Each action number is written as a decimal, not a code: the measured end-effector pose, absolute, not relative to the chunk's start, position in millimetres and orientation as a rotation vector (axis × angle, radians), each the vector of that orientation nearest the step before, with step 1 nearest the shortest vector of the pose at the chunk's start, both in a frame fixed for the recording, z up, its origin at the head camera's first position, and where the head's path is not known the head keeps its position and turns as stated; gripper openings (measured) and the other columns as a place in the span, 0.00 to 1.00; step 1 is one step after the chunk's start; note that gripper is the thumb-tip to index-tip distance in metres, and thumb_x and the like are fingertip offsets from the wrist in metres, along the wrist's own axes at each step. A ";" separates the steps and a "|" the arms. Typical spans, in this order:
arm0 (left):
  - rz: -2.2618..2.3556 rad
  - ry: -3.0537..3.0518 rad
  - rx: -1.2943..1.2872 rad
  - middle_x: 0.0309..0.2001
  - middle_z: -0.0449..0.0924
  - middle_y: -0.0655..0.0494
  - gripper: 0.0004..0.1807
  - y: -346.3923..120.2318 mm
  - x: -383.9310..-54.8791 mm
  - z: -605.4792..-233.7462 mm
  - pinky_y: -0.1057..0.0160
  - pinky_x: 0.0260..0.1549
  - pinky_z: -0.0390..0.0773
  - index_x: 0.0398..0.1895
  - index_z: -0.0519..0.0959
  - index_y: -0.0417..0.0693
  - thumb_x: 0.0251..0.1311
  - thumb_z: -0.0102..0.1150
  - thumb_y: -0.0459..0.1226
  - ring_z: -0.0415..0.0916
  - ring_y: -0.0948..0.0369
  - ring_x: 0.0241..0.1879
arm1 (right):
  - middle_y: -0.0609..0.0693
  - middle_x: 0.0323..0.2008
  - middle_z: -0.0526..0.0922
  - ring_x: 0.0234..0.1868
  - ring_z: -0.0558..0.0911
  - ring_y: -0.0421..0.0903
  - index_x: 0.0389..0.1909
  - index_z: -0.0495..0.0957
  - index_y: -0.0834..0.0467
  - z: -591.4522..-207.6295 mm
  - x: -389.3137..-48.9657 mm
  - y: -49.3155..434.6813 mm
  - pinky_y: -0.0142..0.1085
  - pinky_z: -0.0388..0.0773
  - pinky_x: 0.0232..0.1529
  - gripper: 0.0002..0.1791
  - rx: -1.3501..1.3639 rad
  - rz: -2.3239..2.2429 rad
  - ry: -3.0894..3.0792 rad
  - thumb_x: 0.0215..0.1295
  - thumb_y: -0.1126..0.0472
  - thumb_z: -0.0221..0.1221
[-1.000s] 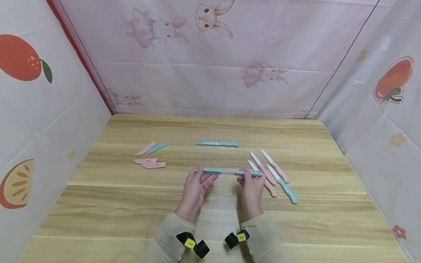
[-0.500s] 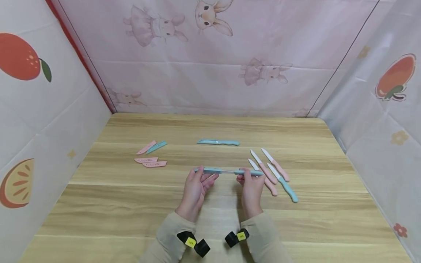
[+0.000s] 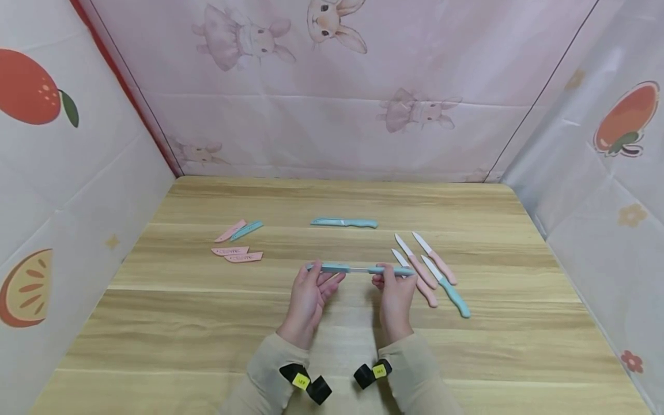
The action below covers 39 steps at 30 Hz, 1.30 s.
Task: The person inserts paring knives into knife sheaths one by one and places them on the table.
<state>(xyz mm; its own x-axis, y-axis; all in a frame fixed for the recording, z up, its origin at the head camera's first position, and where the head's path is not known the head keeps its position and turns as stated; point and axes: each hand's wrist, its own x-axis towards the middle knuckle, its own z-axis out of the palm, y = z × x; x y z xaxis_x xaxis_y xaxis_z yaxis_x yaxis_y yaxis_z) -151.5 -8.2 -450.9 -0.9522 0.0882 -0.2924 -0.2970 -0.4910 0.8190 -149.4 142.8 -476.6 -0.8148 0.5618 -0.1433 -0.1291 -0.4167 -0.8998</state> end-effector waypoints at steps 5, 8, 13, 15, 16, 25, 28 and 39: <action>2.510 1.453 -0.309 0.47 0.78 0.38 0.18 -7.9 -151.6 -450.7 0.71 0.33 0.81 0.54 0.58 0.37 0.74 0.34 0.42 0.80 0.53 0.44 | 0.54 0.28 0.82 0.20 0.78 0.40 0.42 0.53 0.63 -484.1 -150.8 144.7 0.30 0.80 0.25 0.18 -0.538 2.290 -1.342 0.62 0.68 0.54; 2.512 1.450 -0.315 0.47 0.78 0.38 0.19 -7.8 -151.8 -450.8 0.70 0.33 0.81 0.55 0.57 0.36 0.74 0.35 0.43 0.80 0.53 0.44 | 0.53 0.27 0.81 0.19 0.78 0.39 0.42 0.52 0.65 -478.1 -150.0 142.4 0.29 0.79 0.25 0.17 -0.559 2.280 -1.339 0.62 0.70 0.52; 2.515 1.455 -0.311 0.47 0.78 0.38 0.18 -7.7 -151.4 -451.5 0.71 0.32 0.80 0.55 0.57 0.35 0.74 0.34 0.42 0.80 0.53 0.43 | 0.51 0.25 0.80 0.17 0.76 0.39 0.42 0.53 0.66 -469.0 -148.1 138.8 0.28 0.78 0.23 0.15 -0.605 2.273 -1.335 0.62 0.73 0.49; 2.517 1.456 -0.312 0.47 0.78 0.37 0.18 -7.5 -150.9 -451.4 0.71 0.32 0.81 0.55 0.57 0.35 0.74 0.35 0.42 0.80 0.53 0.43 | 0.51 0.25 0.80 0.18 0.77 0.39 0.43 0.53 0.65 -477.5 -150.6 140.9 0.28 0.79 0.24 0.16 -0.587 2.273 -1.351 0.61 0.71 0.51; 2.518 1.454 -0.309 0.47 0.77 0.37 0.18 -7.5 -150.7 -451.5 0.71 0.33 0.81 0.54 0.58 0.36 0.74 0.35 0.42 0.80 0.53 0.44 | 0.51 0.26 0.81 0.18 0.77 0.39 0.44 0.52 0.66 -483.4 -152.6 142.3 0.28 0.79 0.24 0.19 -0.576 2.271 -1.357 0.59 0.68 0.52; 2.513 1.439 -0.317 0.50 0.75 0.35 0.15 -7.4 -151.1 -452.5 0.68 0.36 0.81 0.51 0.60 0.40 0.73 0.37 0.44 0.79 0.52 0.46 | 0.50 0.24 0.80 0.17 0.76 0.39 0.44 0.52 0.66 -469.9 -149.9 138.4 0.29 0.79 0.24 0.16 -0.613 2.279 -1.351 0.62 0.73 0.50; 2.512 1.434 -0.325 0.51 0.74 0.34 0.14 -7.1 -151.3 -452.0 0.68 0.36 0.81 0.49 0.60 0.42 0.73 0.36 0.43 0.79 0.52 0.45 | 0.51 0.24 0.80 0.17 0.77 0.39 0.44 0.52 0.66 -469.4 -150.3 137.7 0.29 0.79 0.24 0.17 -0.601 2.282 -1.346 0.61 0.73 0.50; 2.500 1.431 -0.343 0.49 0.76 0.37 0.19 -6.0 -150.8 -450.6 0.68 0.36 0.81 0.57 0.56 0.36 0.74 0.35 0.42 0.79 0.52 0.46 | 0.50 0.23 0.81 0.16 0.76 0.39 0.44 0.53 0.66 -472.0 -151.8 135.7 0.28 0.79 0.23 0.16 -0.594 2.264 -1.374 0.61 0.73 0.50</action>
